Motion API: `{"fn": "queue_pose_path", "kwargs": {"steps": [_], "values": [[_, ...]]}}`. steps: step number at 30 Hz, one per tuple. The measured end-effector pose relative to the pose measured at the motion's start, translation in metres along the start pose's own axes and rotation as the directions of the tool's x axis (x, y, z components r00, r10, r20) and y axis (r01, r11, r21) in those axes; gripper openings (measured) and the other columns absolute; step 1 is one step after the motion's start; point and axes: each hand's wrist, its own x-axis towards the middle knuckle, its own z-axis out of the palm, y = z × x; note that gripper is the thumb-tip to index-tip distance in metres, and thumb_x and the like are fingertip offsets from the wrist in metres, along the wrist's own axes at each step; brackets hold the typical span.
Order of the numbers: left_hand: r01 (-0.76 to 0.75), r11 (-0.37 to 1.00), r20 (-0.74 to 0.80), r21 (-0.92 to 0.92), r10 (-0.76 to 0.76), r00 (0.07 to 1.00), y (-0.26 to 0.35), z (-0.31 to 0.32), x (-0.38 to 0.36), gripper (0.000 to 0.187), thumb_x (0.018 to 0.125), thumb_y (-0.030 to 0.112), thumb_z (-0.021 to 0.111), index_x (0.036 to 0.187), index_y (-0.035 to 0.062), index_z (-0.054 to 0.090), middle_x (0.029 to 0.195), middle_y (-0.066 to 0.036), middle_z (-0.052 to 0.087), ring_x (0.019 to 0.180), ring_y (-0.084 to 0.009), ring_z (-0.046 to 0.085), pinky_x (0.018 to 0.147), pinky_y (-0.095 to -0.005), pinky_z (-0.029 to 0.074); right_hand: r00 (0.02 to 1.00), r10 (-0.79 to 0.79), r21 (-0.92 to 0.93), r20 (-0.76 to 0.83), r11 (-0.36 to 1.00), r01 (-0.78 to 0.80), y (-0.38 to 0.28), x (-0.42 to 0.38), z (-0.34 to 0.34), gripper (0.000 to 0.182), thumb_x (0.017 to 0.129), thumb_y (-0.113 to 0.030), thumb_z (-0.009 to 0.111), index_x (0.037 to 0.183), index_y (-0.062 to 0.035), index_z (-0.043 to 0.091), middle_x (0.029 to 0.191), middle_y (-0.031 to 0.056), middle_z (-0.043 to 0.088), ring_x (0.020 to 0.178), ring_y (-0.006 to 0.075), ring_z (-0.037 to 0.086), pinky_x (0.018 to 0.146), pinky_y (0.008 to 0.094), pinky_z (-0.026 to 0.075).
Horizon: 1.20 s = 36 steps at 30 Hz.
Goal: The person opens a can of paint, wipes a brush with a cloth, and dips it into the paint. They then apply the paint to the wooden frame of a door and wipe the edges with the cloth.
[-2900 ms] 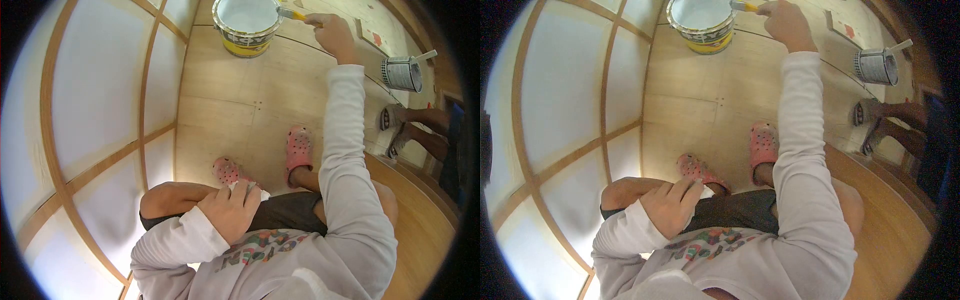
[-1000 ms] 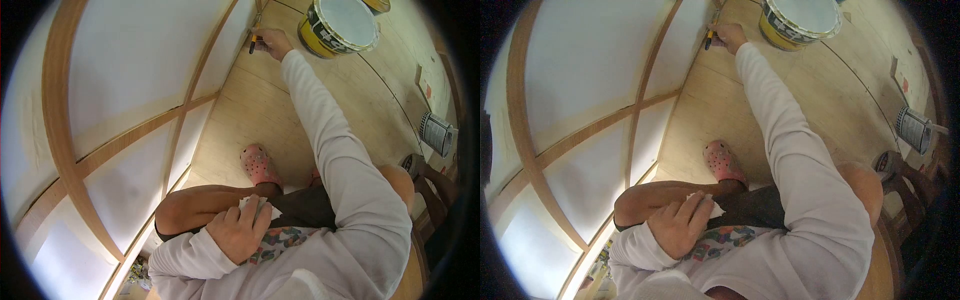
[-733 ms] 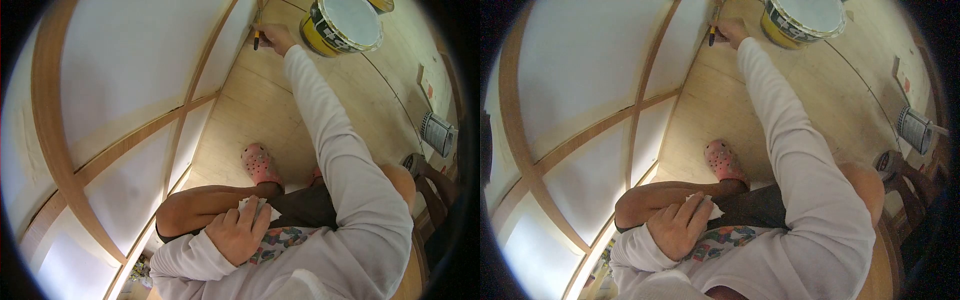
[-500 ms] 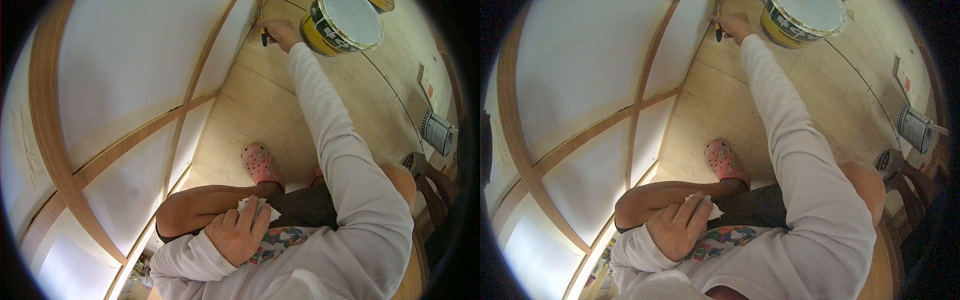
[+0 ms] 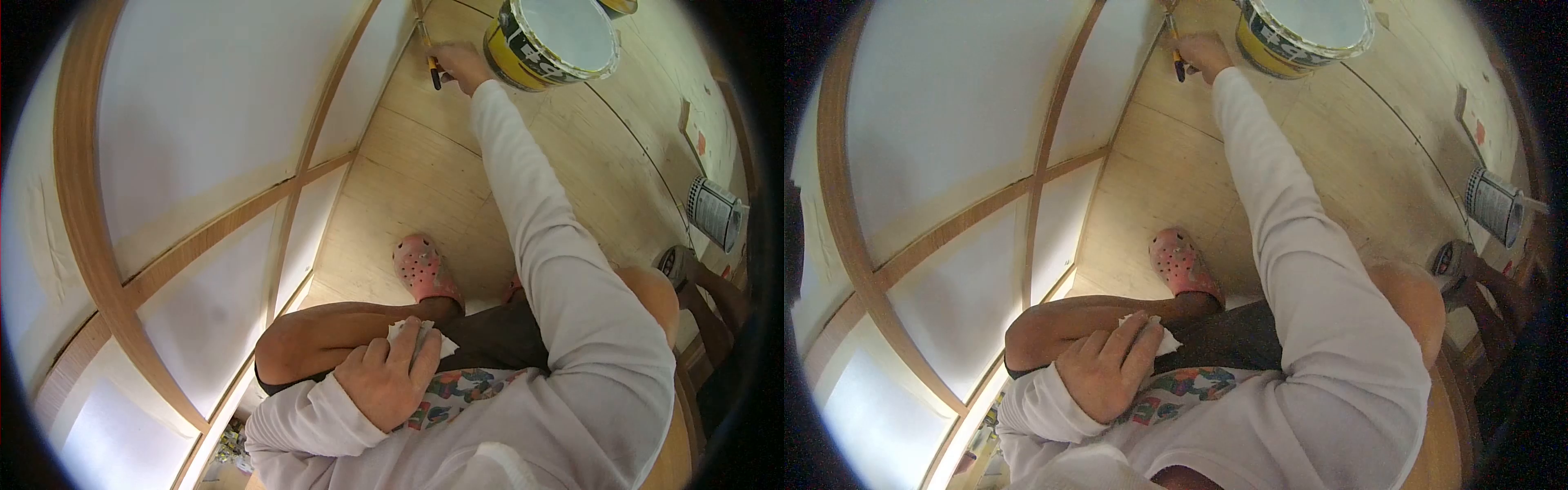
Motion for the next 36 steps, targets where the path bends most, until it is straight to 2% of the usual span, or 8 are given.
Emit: {"fn": "queue_pose_path", "kwargs": {"steps": [3,7,10,12,19,24,28,36], "values": [[0.007,1.0,0.016,0.001,-0.007,1.0,-0.001,-0.002,0.001,0.036,0.072,0.016,0.056,0.106,0.0048,0.056,0.103,-0.014,0.058,0.066,-0.0219,0.061,0.053,-0.0317,0.051,0.976,0.216,0.118,-0.014,0.97,-0.213,-0.012,0.006,0.001,0.022,0.079,-0.022,0.057,0.074,-0.0004,0.059,0.067,0.0048,0.056,0.056,0.0133,0.051,0.054,0.0262,0.045],[0.017,1.0,0.018,0.001,-0.017,1.0,-0.001,-0.003,0.0,0.036,0.072,0.015,0.055,0.106,0.004,0.056,0.103,-0.015,0.058,0.066,-0.0223,0.061,0.053,-0.0318,0.051,0.966,0.257,0.257,-0.025,0.936,-0.242,-0.028,0.002,0.001,0.022,0.08,-0.02,0.057,0.073,0.0003,0.059,0.065,0.0053,0.055,0.054,0.0132,0.05,0.053,0.0259,0.044],[0.006,1.0,0.026,-0.001,-0.006,1.0,-0.001,-0.004,0.0,0.036,0.073,0.015,0.054,0.107,0.003,0.055,0.103,-0.016,0.058,0.066,-0.0227,0.061,0.054,-0.0319,0.051,0.958,0.278,0.367,-0.076,0.901,-0.233,-0.033,-0.004,0.001,0.021,0.081,-0.019,0.058,0.074,0.0008,0.059,0.063,0.005,0.052,0.053,0.0131,0.049,0.051,0.026,0.042],[-0.006,1.0,0.022,-0.012,0.007,1.0,-0.001,-0.004,0.0,0.036,0.073,0.015,0.054,0.107,0.0022,0.055,0.104,-0.017,0.057,0.066,-0.0233,0.061,0.054,-0.0315,0.051,0.996,0.002,0.124,-0.087,0.992,0.009,-0.025,0.0,0.002,0.022,0.079,-0.019,0.061,0.072,0.0022,0.059,0.061,0.0043,0.051,0.053,0.0128,0.047,0.049,0.0252,0.039],[0.003,1.0,0.001,0.014,-0.003,1.0,0.002,0.0,-0.001,0.035,0.073,0.016,0.055,0.107,0.0045,0.055,0.104,-0.015,0.057,0.068,-0.0234,0.061,0.055,-0.0315,0.051,0.976,0.081,0.385,-0.201,0.923,0.003,-0.047,-0.016,0.007,0.026,0.078,-0.021,0.063,0.083,0.0046,0.064,0.059,0.0026,0.051,0.051,0.0122,0.046,0.048,0.0263,0.038],[0.003,1.0,0.009,0.013,-0.003,1.0,0.001,0.001,-0.001,0.034,0.073,0.016,0.055,0.106,0.0056,0.055,0.104,-0.014,0.058,0.069,-0.0235,0.061,0.055,-0.0317,0.051,0.899,-0.259,-0.076,-0.354,0.966,0.248,-0.044,-0.023,0.008,0.029,0.078,-0.028,0.059,0.08,0.0,0.065,0.058,0.0093,0.057,0.054,0.0201,0.053,0.056,0.033,0.043],[0.015,0.999,0.02,0.03,-0.015,1.0,0.004,-0.002,0.0,0.035,0.073,0.016,0.055,0.107,0.0061,0.055,0.103,-0.013,0.058,0.068,-0.0237,0.061,0.055,-0.0322,0.051,0.918,-0.23,-0.087,-0.322,0.973,0.214,-0.011,-0.003,0.014,0.031,0.08,-0.026,0.062,0.09,0.0032,0.065,0.067,0.0028,0.061,0.057,0.0132,0.053,0.054,0.0266,0.043],[0.042,0.999,-0.002,0.029,-0.042,0.999,0.007,0.002,-0.004,0.035,0.074,0.016,0.053,0.108,0.0068,0.055,0.103,-0.013,0.058,0.066,-0.0233,0.061,0.053,-0.0325,0.051,0.994,0.004,0.371,-0.111,0.928,0.038,-0.014,0.003,0.012,0.03,0.077,-0.031,0.061,0.08,-0.0009,0.065,0.056,0.0102,0.055,0.054,0.0196,0.055,0.058,0.0325,0.045]]}}
